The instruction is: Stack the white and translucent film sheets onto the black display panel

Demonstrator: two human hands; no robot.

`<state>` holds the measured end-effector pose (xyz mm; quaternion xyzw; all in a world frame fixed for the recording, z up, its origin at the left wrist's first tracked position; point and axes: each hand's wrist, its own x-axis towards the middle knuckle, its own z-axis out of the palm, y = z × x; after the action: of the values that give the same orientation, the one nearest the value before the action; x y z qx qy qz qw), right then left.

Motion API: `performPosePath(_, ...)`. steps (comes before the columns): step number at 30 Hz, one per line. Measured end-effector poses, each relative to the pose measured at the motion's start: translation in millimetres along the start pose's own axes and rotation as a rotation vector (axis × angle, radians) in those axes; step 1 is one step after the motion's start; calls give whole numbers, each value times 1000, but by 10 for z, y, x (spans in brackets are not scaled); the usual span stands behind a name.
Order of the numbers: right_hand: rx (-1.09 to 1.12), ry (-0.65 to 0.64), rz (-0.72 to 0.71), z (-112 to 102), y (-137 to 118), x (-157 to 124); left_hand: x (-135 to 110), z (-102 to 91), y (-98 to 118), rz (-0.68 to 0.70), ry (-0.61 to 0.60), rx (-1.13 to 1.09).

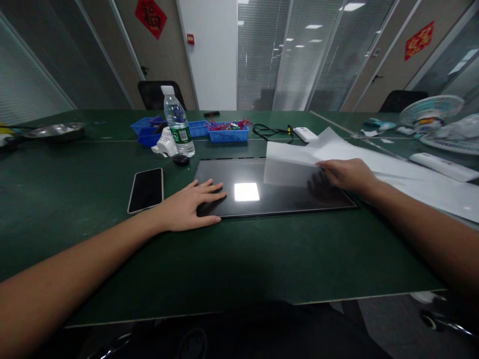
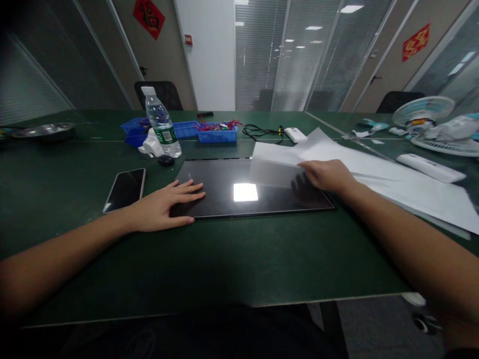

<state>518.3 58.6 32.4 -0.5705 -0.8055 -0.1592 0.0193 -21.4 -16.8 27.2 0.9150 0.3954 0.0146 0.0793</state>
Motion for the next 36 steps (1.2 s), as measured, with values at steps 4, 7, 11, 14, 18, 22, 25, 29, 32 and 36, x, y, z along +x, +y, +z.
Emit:
performPosePath(4,49,4,-185,31,-83,23,18,-6,-109,-19,32,-10)
performPosePath(7,141,44,-244,43,-126,37,28,9,-152,-33,45,-10)
performPosePath(11,257,79,-377,5,-232,23,16,41,-137,-60,59,-4)
performPosePath(14,308,129,-501,-39,-381,6,1,58,-101,-63,56,11)
performPosePath(18,397,183,-649,-72,-597,-8,-2,77,-76,-73,52,36)
performPosePath(22,494,185,-746,-95,-739,-21,-4,98,-88,-73,89,41)
performPosePath(25,559,159,-788,-124,-815,-39,-17,92,-91,-59,102,42)
performPosePath(29,601,135,-819,-164,-917,-73,-34,67,-84,-40,93,43)
performPosePath(32,590,125,-850,-178,-979,-94,-34,60,-94,-2,108,48)
performPosePath(36,586,117,-864,-165,-989,-90,-23,53,-98,15,86,54)
